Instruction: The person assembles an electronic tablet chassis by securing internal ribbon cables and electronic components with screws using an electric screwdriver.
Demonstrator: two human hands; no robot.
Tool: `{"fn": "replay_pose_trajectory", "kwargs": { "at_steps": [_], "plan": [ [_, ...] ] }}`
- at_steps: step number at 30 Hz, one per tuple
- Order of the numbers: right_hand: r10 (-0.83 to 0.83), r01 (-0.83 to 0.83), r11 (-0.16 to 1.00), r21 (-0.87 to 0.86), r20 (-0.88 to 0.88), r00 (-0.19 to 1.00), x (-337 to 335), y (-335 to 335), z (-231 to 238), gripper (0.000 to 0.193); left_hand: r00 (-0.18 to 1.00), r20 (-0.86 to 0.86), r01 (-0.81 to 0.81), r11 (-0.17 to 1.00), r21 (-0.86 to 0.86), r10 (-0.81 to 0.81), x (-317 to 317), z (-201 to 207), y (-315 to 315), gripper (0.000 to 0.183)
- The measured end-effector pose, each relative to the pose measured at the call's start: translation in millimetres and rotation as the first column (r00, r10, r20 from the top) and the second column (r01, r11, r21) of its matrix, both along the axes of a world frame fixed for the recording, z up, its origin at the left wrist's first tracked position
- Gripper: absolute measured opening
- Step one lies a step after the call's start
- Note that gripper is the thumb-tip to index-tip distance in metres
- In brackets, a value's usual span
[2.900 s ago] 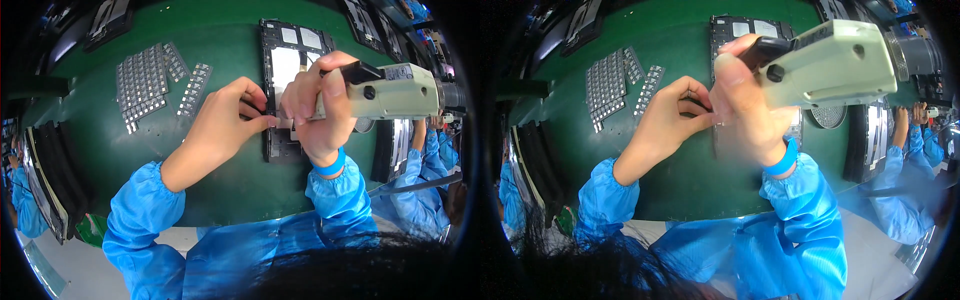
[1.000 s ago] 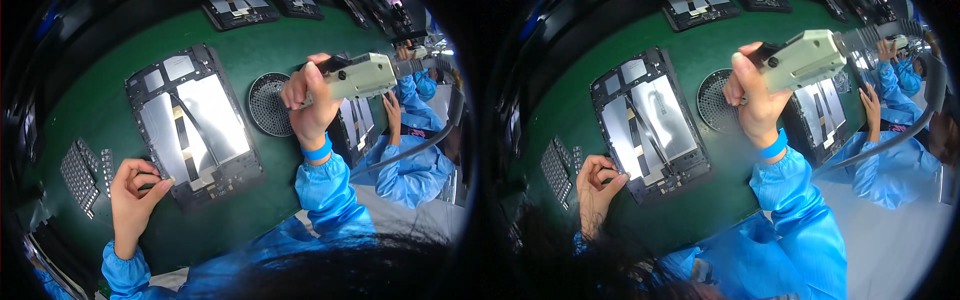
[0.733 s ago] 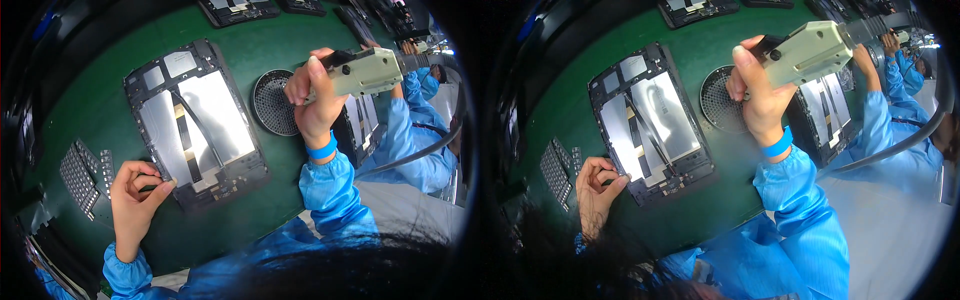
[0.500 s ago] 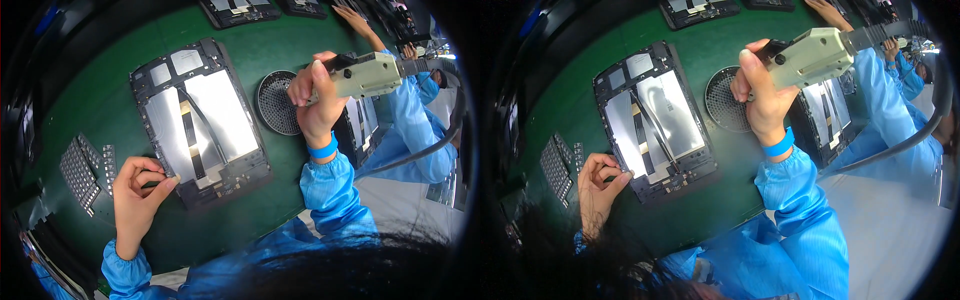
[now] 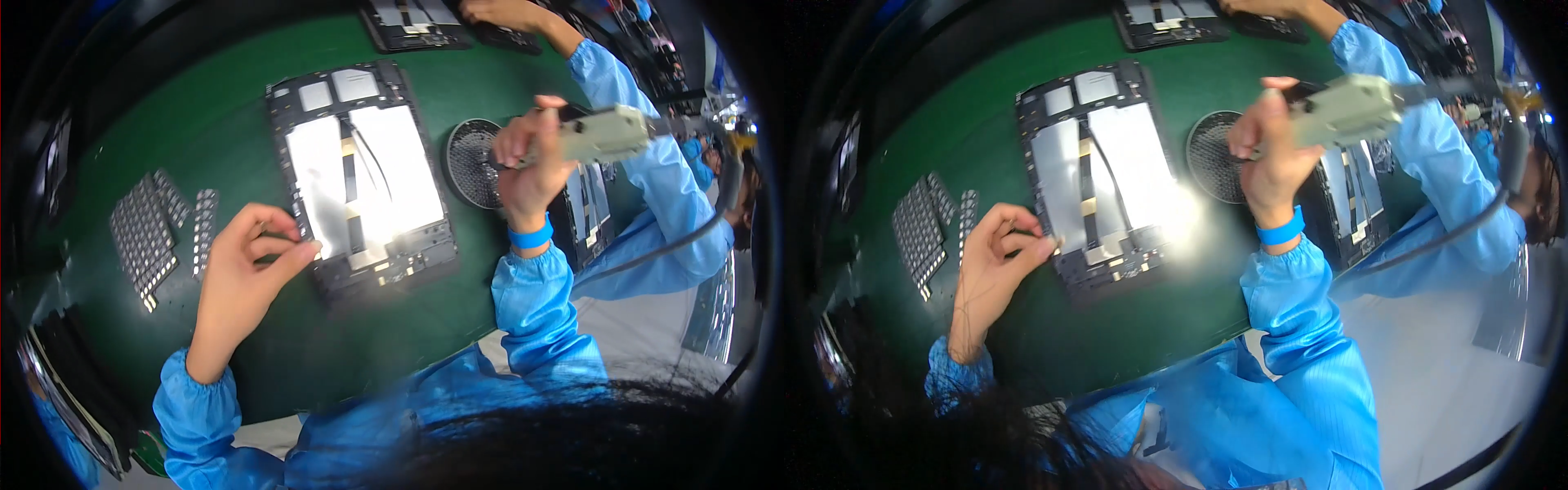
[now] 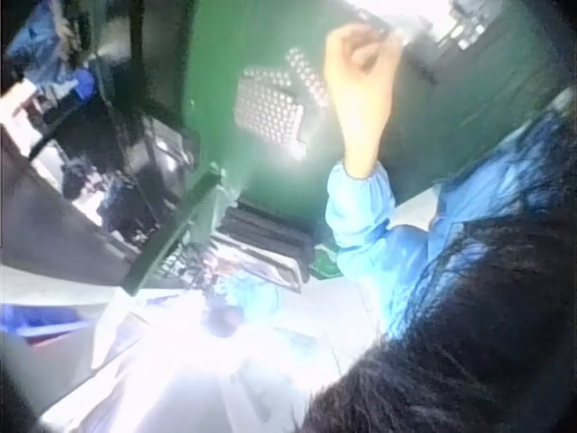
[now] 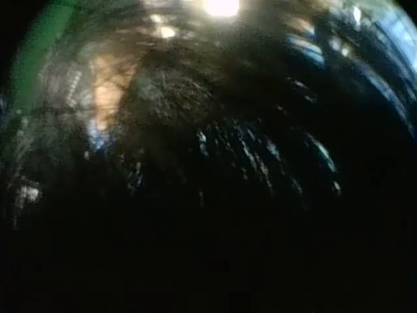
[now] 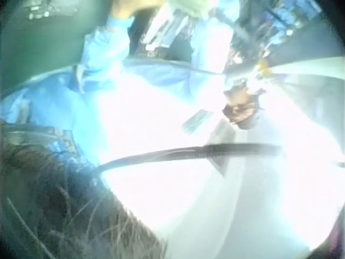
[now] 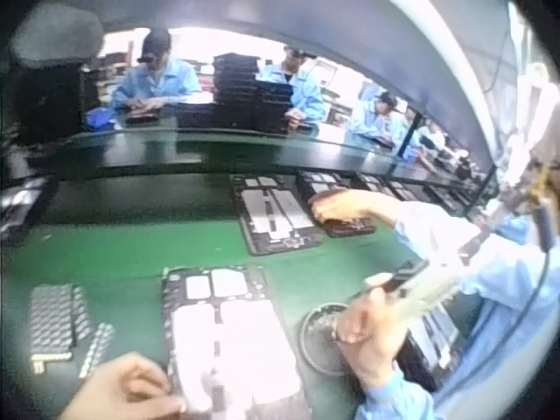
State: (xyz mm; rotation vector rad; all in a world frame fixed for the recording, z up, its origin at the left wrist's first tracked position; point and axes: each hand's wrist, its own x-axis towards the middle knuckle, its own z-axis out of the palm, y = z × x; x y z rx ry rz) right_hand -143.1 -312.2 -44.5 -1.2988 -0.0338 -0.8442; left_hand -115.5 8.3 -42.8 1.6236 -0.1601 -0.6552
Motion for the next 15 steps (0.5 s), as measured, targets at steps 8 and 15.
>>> {"fn": "replay_pose_trajectory", "kwargs": {
  "at_steps": [8, 15],
  "plan": [
    [0.419, -0.434, 0.894, 0.109, 0.141, 0.897, -4.3, 116.4, 34.1, 0.029, 0.999, 0.032, 0.044, 0.998, -0.039, -0.043, 8.4, -8.0, 7.3, 0.024],
    [0.482, -0.484, 0.875, -0.017, -0.079, 0.873, -4.9, 164.4, 15.6, 0.029, 0.998, 0.041, 0.051, 0.998, -0.044, -0.05, 11.4, -7.9, 9.9, 0.025]
  ]
}}
